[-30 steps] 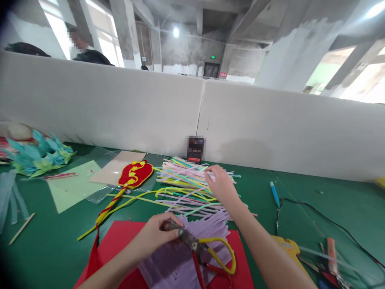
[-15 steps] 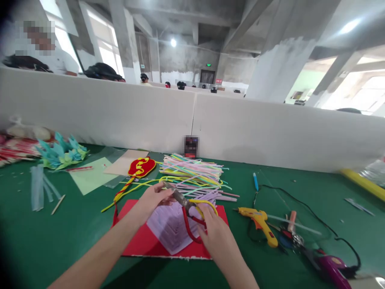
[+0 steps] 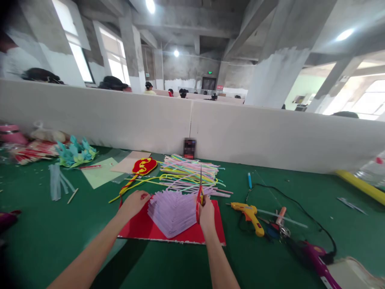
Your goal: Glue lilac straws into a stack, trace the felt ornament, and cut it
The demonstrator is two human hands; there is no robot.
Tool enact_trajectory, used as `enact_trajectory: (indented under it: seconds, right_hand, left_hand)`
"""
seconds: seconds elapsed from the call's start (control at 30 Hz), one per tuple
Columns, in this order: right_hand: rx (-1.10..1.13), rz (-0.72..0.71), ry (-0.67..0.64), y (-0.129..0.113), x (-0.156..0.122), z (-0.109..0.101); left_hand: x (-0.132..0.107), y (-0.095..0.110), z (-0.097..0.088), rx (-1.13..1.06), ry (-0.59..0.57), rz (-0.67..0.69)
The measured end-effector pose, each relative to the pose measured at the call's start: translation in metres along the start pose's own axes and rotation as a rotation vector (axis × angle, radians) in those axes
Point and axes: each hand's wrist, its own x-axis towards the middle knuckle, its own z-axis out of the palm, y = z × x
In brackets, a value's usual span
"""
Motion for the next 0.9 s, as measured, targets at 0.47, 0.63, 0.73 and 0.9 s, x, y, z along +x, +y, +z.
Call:
enact_trajectory:
  seconds: [0.47, 0.63, 0.73, 0.9]
  right_hand:
    - [-0.015, 0.075, 0.005, 0.018, 0.001, 0.003]
    - [0.018, 0.065, -0.007, 0.020, 0.000, 0.001]
    - [0.059, 0.063, -0.006, 0.022, 0.000, 0.001]
    - [0.184, 0.053, 0.057, 0.024, 0.006, 0.000]
  left_hand:
    - [0.003, 0.015, 0.007, -0.294, -0.097, -0.125]
    - [-0.004, 0.023, 0.005, -0.493, -0.117, -0.160]
    - [-0.009, 0.029, 0.009, -0.575, -0.213, -0.165]
    - [-0.010, 0.038, 0.011, -0.619, -0.280, -0.117]
